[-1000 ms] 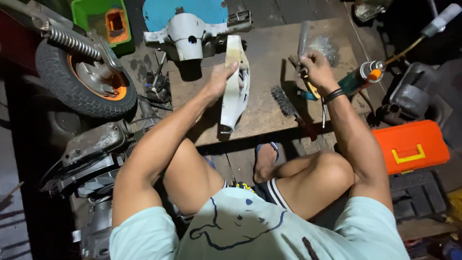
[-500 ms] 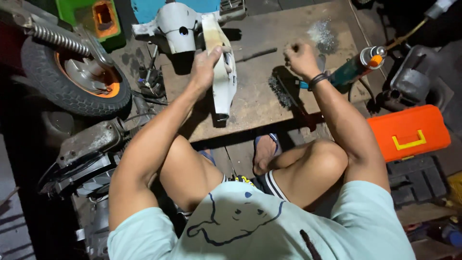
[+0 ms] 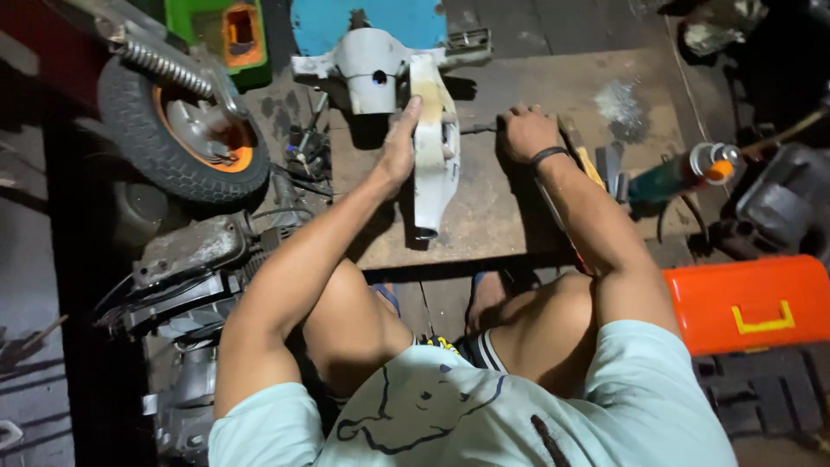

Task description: Filing and cleaning a motorcycle plastic fairing component using a metal file and a brush

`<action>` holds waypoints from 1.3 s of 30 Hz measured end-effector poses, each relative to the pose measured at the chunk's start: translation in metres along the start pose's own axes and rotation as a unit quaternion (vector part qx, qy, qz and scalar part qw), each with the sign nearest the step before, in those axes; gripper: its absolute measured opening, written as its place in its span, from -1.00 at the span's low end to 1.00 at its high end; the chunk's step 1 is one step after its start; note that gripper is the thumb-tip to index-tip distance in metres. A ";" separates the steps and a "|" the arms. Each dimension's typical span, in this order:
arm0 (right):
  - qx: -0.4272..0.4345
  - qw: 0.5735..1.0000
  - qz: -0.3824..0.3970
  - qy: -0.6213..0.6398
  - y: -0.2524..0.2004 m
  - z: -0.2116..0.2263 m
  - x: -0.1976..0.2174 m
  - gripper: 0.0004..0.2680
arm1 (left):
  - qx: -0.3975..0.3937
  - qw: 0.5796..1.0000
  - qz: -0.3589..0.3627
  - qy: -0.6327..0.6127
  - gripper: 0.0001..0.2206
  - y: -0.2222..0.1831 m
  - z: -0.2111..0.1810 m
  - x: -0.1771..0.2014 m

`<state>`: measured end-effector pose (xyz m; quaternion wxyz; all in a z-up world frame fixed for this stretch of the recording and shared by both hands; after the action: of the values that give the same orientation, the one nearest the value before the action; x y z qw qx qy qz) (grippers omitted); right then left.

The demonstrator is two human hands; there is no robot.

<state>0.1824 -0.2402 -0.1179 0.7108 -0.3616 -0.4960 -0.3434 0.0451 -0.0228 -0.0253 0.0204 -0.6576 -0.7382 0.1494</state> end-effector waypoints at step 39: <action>-0.009 0.569 -0.263 0.779 -0.046 0.042 0.109 -0.72 | -0.113 0.931 -0.013 0.347 -0.63 0.001 -0.011 -0.008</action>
<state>0.1534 -0.2415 0.0043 0.6976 0.1859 0.1791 -0.6684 0.0499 -0.0280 -0.0136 0.2023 -0.6568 -0.7055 -0.1730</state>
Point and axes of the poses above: each hand's wrist, its own y-axis towards the middle knuckle, its own x-axis out of the back of the hand, z = x × y, the point moved 5 cm from there along y, towards the middle knuckle, and after that the axes turned 13 degrees about y, right-handed, at the moved point
